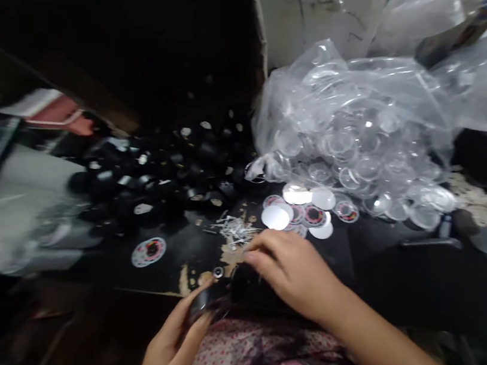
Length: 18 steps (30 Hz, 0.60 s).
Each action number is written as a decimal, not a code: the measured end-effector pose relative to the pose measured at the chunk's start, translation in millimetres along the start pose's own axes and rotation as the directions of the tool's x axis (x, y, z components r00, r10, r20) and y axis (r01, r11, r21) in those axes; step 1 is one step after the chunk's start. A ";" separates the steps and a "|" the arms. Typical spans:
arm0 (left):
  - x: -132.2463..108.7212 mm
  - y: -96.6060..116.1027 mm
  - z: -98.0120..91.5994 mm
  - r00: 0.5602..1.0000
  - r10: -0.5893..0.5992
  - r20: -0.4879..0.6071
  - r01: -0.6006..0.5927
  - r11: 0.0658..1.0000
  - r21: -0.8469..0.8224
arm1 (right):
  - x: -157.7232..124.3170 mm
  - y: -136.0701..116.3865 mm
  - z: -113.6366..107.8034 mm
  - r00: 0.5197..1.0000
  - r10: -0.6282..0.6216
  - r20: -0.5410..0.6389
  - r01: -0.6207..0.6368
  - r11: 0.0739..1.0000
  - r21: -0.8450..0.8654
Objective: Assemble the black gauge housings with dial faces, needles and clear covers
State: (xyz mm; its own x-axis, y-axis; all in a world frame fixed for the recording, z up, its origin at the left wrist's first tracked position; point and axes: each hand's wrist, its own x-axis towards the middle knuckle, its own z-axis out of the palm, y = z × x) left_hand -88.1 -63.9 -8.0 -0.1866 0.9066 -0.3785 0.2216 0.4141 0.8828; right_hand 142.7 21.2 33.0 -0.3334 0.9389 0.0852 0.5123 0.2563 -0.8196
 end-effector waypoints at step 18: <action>161.9 49.2 -65.3 0.806 0.571 -0.154 -0.189 0.495 0.848 | -9.0 -5.5 10.9 0.982 0.088 0.167 -0.097 0.994 0.045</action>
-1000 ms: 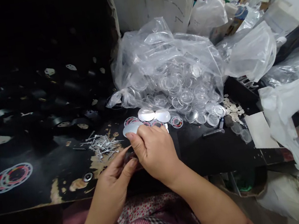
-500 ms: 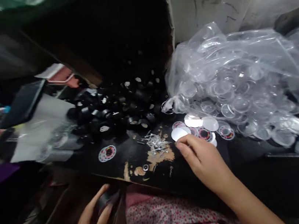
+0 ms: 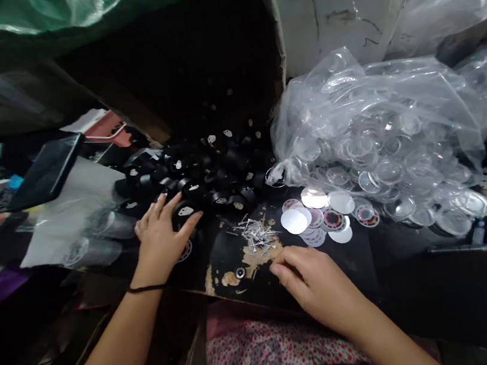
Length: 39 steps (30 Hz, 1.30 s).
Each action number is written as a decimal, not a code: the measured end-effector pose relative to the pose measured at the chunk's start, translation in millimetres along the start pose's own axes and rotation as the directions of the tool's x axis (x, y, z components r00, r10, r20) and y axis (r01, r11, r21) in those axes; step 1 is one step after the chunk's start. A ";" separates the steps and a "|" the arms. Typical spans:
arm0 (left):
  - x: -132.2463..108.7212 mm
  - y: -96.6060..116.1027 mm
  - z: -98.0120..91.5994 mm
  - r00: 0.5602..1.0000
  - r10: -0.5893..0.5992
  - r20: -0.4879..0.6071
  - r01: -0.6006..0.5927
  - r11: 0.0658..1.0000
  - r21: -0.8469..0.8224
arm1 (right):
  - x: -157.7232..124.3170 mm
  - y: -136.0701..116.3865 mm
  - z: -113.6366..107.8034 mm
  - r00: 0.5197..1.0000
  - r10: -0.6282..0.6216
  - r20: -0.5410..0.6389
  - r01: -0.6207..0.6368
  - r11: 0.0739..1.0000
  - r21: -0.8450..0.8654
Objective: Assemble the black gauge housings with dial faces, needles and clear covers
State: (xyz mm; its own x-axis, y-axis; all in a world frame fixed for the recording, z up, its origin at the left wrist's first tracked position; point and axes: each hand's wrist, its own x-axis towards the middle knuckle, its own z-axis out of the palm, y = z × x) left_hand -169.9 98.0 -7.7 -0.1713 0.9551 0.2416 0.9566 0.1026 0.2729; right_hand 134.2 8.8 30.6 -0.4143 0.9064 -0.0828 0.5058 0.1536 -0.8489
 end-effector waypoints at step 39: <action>-131.2 120.7 -19.3 0.613 0.008 0.790 0.738 -0.364 -0.568 | 32.4 32.7 -27.6 0.991 -0.046 -0.123 -0.063 0.655 -0.753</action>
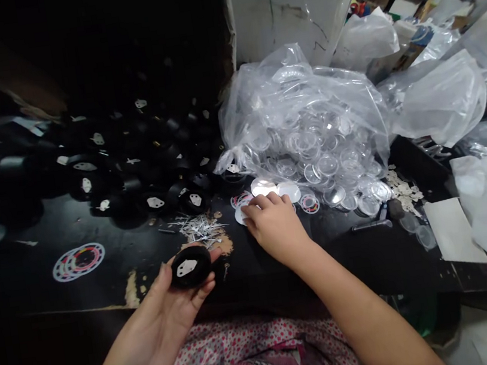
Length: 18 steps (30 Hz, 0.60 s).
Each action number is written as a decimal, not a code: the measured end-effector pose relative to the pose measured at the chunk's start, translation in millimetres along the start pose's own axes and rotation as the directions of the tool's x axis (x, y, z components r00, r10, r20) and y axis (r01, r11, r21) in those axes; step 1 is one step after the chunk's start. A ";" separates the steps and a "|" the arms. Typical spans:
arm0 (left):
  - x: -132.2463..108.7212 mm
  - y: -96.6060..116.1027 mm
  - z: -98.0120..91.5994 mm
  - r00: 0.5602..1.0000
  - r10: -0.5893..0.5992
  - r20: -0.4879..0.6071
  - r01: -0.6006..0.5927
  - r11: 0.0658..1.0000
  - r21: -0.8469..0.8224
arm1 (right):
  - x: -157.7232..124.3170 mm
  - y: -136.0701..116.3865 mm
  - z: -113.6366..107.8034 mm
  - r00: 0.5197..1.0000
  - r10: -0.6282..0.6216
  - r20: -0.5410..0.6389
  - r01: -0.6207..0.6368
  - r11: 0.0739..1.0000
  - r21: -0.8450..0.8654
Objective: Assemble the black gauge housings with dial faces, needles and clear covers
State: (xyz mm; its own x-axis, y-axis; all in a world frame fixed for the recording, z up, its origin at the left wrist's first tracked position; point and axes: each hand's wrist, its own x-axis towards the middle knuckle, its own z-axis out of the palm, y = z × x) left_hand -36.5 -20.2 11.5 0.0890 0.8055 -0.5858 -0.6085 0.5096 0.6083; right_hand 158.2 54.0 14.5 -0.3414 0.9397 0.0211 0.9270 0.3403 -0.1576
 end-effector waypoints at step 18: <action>7.0 -2.5 19.8 1.000 0.015 -0.021 -0.018 0.984 -0.177 | -28.9 -21.3 -12.7 0.978 0.203 0.056 -0.145 0.457 0.878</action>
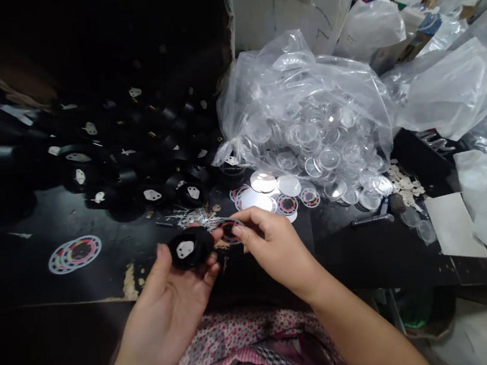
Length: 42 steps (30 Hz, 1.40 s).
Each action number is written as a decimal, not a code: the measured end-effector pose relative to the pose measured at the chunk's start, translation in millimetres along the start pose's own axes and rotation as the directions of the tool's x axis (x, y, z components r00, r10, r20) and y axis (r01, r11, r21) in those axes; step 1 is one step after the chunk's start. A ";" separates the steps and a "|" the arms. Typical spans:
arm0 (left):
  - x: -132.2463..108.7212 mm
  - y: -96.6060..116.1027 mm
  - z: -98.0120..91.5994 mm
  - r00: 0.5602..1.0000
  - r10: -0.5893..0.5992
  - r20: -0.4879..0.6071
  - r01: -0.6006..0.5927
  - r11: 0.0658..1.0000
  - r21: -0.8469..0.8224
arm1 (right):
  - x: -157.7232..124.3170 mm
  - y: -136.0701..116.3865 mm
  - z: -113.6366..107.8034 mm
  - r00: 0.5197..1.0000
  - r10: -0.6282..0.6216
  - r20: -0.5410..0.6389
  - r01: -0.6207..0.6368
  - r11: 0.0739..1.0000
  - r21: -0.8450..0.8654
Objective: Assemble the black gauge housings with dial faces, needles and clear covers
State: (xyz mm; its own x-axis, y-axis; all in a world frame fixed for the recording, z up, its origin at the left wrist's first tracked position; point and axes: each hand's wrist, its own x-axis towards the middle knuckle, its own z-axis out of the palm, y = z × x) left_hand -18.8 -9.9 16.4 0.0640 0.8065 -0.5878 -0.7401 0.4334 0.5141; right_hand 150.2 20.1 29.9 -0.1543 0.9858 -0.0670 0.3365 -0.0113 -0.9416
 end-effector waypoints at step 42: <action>-3.7 -21.2 -14.8 0.972 -0.018 0.236 -0.065 0.938 0.340 | -14.4 -9.9 5.6 0.997 0.073 0.015 -0.074 0.997 0.032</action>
State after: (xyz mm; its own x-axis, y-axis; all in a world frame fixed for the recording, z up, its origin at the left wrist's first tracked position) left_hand -13.3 -27.9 -1.5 0.2332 0.8707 -0.4329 -0.4713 0.4906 0.7329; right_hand 143.9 5.1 38.3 -0.1428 0.9798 -0.1404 0.3168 -0.0891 -0.9443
